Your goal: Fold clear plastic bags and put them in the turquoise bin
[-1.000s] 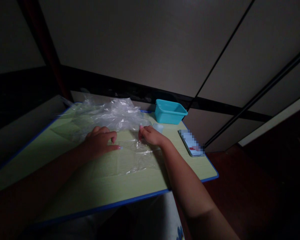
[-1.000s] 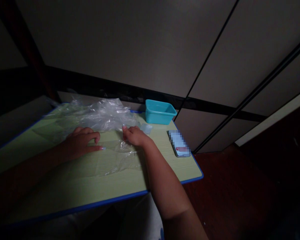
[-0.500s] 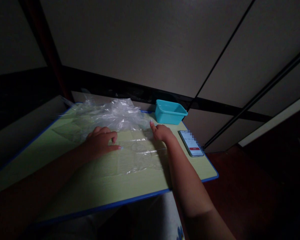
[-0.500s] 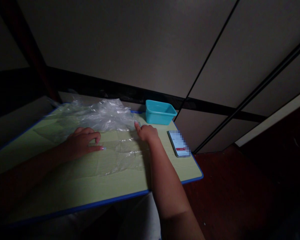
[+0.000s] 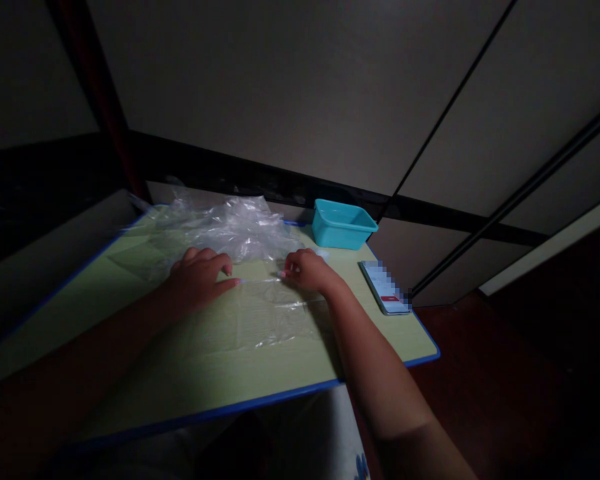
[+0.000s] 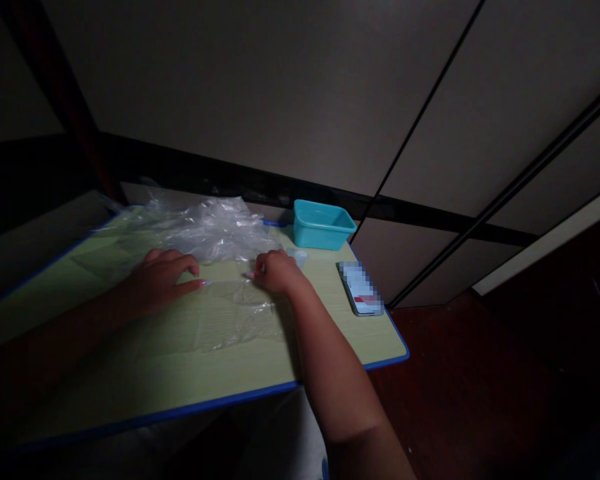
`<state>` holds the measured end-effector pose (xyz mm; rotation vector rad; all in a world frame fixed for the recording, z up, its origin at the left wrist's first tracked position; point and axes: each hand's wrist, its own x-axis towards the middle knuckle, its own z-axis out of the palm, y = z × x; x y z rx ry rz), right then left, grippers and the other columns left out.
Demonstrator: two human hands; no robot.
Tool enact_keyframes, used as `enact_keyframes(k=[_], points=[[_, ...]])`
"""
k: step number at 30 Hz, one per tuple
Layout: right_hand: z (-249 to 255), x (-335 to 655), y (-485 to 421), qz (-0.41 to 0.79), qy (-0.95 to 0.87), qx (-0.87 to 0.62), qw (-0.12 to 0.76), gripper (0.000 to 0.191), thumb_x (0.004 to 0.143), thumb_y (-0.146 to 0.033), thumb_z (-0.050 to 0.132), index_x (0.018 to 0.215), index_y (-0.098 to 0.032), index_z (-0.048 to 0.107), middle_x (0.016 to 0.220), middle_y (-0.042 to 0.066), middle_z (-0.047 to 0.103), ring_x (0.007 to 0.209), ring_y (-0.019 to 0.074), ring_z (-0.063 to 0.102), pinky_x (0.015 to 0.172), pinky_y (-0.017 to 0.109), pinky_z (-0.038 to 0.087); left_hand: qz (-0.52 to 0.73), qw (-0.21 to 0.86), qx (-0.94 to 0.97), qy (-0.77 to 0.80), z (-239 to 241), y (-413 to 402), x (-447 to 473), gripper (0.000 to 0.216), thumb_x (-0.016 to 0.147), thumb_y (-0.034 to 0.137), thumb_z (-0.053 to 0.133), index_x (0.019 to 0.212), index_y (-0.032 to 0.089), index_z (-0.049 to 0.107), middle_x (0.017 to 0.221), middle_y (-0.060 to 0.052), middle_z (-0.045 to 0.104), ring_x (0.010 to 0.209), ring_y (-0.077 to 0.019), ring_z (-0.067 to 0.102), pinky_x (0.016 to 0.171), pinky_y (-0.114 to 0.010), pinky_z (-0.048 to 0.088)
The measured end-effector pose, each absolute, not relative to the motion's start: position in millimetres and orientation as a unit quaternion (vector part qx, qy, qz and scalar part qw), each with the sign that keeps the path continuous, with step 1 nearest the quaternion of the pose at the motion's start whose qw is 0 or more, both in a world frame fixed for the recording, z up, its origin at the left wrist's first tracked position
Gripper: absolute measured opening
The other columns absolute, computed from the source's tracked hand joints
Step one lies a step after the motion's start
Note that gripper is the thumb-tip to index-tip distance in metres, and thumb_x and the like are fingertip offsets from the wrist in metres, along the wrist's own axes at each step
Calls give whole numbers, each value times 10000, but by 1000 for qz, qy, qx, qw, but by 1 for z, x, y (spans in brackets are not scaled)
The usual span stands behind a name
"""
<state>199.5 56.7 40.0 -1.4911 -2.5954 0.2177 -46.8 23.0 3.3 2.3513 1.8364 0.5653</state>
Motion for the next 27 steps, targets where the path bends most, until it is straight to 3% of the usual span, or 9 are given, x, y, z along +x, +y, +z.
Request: enact_keyframes(k=[11,20,27], points=[[29,189,54,96,-877,-466,67,202,800,-345,651,923,-185,639,928,74,636,942,215,507,749,278,356,116,57,767,628,13,16,-41,245,748,445,584,772,203,551,905,-51,510,978,-272,394,853,-375,352],[27,190,58,134,-885,-441,64,255,770,-403,685,787,-160,611,781,33,610,731,144,488,654,243,332,124,56,781,609,8,18,-45,275,774,470,563,752,197,545,900,-51,512,962,-266,384,811,-348,329],[30,193,56,215,-862,-452,81,174,755,-275,703,836,-150,612,741,-2,612,665,112,507,582,213,321,128,78,783,604,14,16,-42,277,726,465,592,713,200,514,880,-39,556,953,-261,421,776,-331,331]])
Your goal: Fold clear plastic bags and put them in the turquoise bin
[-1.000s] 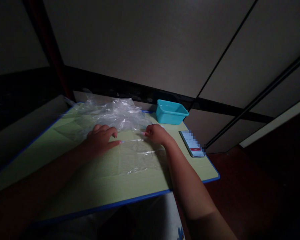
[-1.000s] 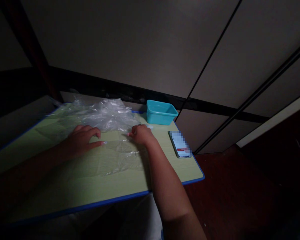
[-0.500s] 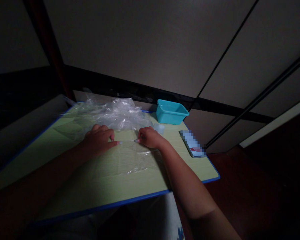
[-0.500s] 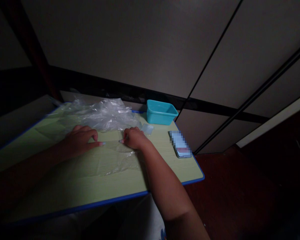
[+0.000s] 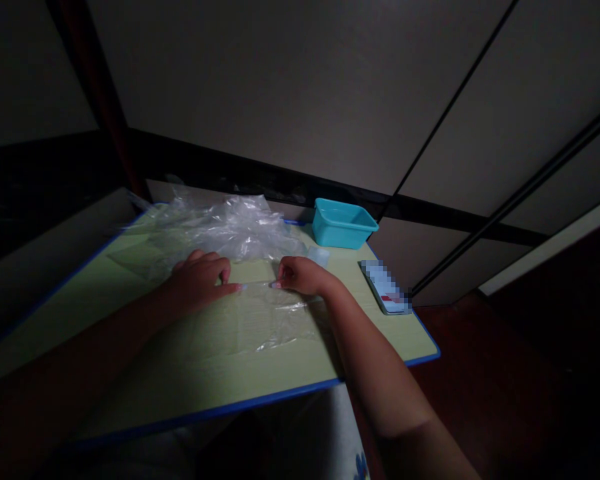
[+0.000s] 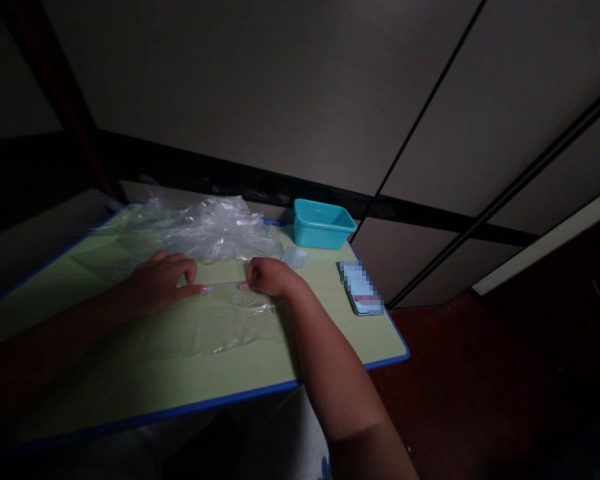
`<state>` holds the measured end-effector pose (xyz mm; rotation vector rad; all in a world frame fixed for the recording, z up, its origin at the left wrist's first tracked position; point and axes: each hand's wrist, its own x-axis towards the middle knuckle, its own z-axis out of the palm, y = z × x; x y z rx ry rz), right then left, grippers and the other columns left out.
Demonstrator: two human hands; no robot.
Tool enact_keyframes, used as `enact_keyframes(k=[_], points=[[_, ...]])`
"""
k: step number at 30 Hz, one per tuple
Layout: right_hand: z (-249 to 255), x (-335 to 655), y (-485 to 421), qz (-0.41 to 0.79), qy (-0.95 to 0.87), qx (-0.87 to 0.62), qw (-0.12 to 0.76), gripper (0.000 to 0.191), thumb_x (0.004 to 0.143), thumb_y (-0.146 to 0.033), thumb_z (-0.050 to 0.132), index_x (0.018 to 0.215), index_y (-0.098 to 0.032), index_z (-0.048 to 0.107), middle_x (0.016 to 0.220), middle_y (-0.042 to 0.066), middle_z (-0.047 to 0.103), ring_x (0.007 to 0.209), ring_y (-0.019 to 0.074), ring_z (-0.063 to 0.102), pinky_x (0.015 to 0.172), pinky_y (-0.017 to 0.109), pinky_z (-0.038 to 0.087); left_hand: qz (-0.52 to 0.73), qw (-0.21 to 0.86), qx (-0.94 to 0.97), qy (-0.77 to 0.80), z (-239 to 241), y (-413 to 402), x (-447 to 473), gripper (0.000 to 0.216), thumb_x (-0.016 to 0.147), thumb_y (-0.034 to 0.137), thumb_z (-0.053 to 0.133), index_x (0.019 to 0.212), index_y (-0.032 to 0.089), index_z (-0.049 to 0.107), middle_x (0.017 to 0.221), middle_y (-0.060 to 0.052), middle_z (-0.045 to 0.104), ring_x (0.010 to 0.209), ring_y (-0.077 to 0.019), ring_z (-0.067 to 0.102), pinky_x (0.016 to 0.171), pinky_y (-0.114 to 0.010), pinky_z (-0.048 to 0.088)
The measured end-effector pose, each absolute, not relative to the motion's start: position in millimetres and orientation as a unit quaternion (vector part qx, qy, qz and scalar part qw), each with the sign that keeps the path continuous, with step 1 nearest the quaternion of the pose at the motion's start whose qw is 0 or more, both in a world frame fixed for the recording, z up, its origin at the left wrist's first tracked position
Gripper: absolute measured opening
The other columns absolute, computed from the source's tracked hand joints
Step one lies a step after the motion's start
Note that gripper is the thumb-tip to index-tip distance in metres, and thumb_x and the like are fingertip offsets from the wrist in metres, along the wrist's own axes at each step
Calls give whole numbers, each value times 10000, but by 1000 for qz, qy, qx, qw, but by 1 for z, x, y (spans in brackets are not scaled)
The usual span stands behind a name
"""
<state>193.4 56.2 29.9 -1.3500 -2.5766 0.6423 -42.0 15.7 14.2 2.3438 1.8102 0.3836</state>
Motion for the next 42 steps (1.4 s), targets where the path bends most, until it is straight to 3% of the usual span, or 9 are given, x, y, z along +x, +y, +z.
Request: enact_keyframes(k=[5,11,21,33,38,42], points=[[33,196,57,228,-864,-445,65,7,758,-146,650,762,-141,646,699,3,636,641,109,529,577,211,336,141,100,784,597,16,16,-42,278,707,475,563,774,207,531,843,-26,602,896,-247,492,736,-328,344],[36,199,57,225,-868,-437,71,56,760,-112,620,742,-148,659,690,-5,648,641,107,539,583,204,343,169,123,779,591,12,19,-45,295,653,508,562,753,233,595,707,1,613,798,-241,550,682,-326,348],[42,203,57,168,-860,-465,127,87,751,-76,581,770,-129,647,714,20,630,654,125,512,592,214,335,202,76,784,582,31,11,-42,184,730,367,472,678,218,565,795,-30,616,891,-244,542,776,-346,350],[54,207,55,127,-837,-483,226,50,816,-151,573,816,-144,623,691,4,565,625,122,453,573,226,271,251,51,780,571,35,9,-41,227,833,409,392,781,223,512,845,-22,660,857,-219,593,842,-358,366],[53,206,52,150,-851,-459,206,69,806,-213,621,824,-147,632,660,-19,549,601,110,444,564,217,273,242,57,792,558,34,9,-42,210,816,397,412,767,225,522,853,-27,658,881,-226,588,836,-363,365],[49,204,51,157,-860,-452,177,199,755,-276,696,904,-155,641,707,-9,575,625,118,462,579,222,277,236,59,796,554,33,10,-41,186,804,386,436,752,228,521,844,-22,661,877,-229,586,827,-365,368]])
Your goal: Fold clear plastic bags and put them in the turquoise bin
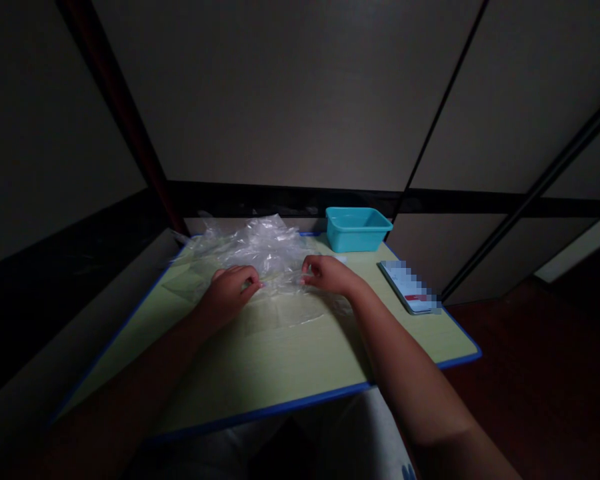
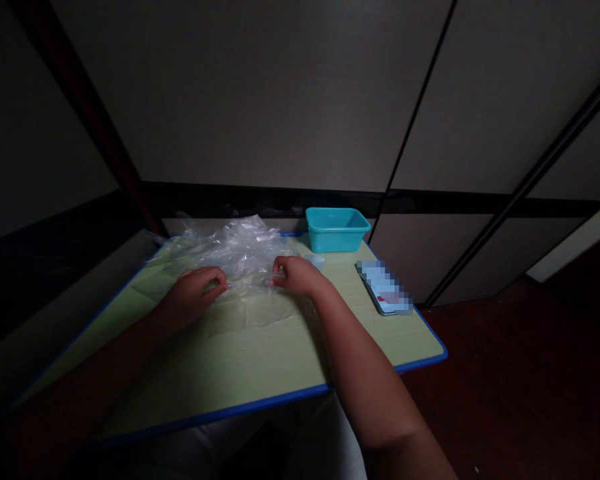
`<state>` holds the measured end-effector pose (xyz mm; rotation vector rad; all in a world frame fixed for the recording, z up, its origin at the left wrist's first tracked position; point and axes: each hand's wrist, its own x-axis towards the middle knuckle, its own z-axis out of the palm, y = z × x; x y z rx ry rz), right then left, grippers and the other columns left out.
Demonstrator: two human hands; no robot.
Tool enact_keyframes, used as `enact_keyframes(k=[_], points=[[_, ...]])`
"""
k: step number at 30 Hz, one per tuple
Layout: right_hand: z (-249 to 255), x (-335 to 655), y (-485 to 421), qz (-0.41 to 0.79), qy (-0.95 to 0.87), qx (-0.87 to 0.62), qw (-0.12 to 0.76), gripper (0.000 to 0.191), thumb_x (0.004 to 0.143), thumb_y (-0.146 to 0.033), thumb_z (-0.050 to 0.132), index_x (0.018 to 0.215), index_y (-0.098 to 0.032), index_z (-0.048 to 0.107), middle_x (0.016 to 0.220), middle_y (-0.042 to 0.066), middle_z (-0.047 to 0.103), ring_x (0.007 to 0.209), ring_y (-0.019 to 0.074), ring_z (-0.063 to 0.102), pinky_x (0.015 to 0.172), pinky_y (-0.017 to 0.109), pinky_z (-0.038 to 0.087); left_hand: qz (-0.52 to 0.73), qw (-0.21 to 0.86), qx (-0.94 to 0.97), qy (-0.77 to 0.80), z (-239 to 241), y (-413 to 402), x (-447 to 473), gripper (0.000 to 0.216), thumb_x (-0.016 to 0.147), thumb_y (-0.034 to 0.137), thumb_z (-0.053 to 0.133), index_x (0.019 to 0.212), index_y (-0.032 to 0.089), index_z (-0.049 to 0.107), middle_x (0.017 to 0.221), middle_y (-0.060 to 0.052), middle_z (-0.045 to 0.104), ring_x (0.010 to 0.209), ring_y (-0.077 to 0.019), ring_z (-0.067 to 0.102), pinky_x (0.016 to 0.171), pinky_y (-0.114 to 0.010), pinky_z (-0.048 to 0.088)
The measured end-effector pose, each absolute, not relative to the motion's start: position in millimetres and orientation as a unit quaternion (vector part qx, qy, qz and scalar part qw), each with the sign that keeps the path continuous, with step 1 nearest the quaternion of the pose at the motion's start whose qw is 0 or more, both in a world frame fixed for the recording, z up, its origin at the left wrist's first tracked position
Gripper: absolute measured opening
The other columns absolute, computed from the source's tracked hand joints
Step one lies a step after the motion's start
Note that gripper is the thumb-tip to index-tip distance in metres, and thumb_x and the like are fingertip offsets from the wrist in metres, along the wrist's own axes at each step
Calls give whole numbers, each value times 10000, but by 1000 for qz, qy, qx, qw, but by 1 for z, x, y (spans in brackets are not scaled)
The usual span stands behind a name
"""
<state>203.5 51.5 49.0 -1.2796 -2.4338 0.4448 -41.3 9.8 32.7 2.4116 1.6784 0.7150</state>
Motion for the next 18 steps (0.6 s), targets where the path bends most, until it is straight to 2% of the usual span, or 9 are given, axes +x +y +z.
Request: enact_keyframes(k=[5,10,14,18], points=[[46,201,51,103,-844,-499,166,250,788,-379,665,940,-183,632,830,37,615,731,161,510,655,260,298,242,57,801,544,33,10,-43,187,807,376,432,758,222,525,854,-35,651,879,-236,577,835,-376,360],[45,200,50,81,-846,-487,201,249,818,-268,617,1055,-198,584,958,55,610,844,183,531,718,281,330,252,56,803,537,29,12,-43,192,803,371,433,750,213,529,837,-44,637,868,-241,571,827,-388,352],[42,199,52,96,-856,-458,218,241,823,-230,592,1062,-199,582,932,48,620,933,203,529,763,297,337,258,57,805,532,29,12,-42,202,801,381,439,753,210,535,841,-44,632,873,-247,570,827,-393,351],[43,198,51,110,-862,-455,196,243,783,-223,638,1025,-197,625,908,42,633,902,200,543,745,295,314,260,56,806,529,32,12,-44,203,799,385,448,749,208,535,827,-40,624,863,-244,566,828,-389,351]])
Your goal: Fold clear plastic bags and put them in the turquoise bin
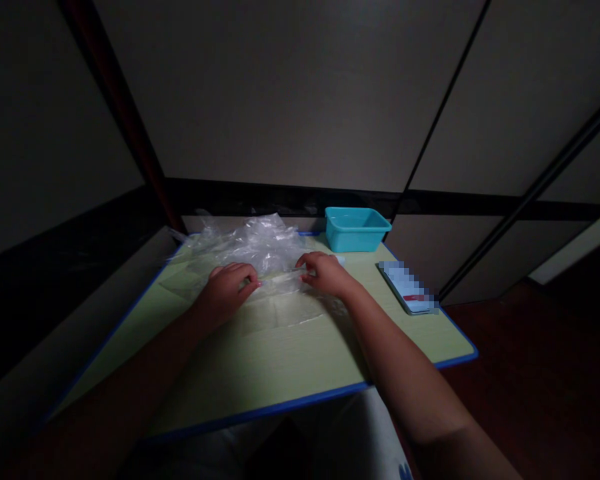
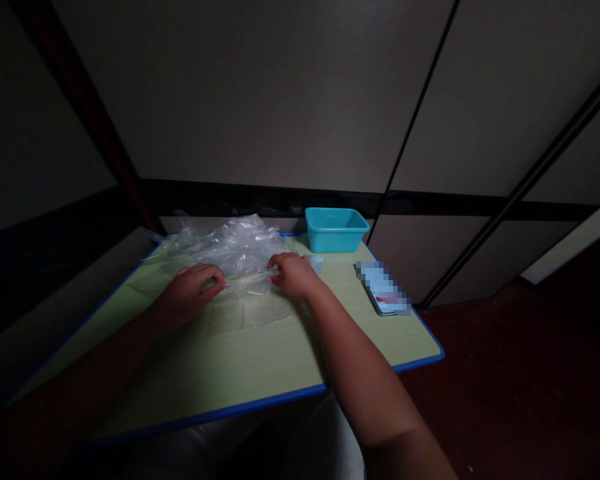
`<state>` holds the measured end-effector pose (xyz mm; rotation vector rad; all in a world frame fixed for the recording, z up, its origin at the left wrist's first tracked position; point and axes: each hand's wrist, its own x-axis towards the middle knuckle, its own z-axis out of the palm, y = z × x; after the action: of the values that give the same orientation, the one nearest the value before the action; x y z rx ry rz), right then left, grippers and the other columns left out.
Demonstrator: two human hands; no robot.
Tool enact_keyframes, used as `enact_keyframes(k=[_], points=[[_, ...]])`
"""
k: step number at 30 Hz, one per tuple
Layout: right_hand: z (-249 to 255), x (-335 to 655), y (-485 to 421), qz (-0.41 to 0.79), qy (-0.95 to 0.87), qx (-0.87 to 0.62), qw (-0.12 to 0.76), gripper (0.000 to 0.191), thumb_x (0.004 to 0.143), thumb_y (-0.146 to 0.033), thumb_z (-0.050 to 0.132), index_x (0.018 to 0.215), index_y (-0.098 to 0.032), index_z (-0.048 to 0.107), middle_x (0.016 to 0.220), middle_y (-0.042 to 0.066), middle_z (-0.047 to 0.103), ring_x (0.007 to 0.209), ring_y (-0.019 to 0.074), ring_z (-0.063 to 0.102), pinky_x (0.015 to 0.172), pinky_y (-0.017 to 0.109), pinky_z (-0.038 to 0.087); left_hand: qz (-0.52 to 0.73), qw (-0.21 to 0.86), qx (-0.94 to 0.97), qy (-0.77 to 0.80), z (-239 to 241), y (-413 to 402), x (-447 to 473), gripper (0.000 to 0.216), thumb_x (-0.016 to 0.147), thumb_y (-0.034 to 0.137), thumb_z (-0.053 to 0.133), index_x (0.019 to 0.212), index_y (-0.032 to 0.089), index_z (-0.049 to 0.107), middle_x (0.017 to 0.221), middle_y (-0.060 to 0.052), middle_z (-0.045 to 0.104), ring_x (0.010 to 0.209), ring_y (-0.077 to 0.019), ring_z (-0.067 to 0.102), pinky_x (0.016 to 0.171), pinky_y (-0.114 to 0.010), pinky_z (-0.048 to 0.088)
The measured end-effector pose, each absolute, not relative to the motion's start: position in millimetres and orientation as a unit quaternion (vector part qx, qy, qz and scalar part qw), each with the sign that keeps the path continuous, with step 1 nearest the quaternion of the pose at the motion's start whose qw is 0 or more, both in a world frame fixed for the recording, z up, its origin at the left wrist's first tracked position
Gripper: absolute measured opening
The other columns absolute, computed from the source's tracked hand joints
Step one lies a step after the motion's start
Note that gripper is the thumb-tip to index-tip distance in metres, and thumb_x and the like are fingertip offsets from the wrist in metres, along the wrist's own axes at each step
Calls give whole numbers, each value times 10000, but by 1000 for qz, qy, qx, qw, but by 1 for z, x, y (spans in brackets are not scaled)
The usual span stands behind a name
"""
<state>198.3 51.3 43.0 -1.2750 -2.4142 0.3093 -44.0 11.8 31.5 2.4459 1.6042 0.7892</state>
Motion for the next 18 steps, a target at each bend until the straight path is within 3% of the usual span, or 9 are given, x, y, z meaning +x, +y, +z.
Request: enact_keyframes(k=[9,12,18], points=[[53,202,46,138,-867,-455,151,125,706,-216,728,813,-174,679,685,-26,608,675,122,520,683,265,239,246,105,843,468,41,13,-52,185,786,358,491,703,200,541,766,-24,593,805,-210,540,748,-313,395],[57,203,43,166,-868,-447,137,181,736,-325,722,807,-164,680,655,-30,592,633,106,486,644,249,234,231,113,858,445,40,14,-53,187,784,354,517,685,199,549,765,-18,589,823,-206,536,762,-307,397],[60,203,41,176,-857,-462,146,429,904,-479,468,706,-145,650,588,-25,533,582,96,415,607,252,227,213,132,875,415,36,14,-54,168,810,318,532,698,194,549,757,1,578,825,-186,526,767,-286,385]])
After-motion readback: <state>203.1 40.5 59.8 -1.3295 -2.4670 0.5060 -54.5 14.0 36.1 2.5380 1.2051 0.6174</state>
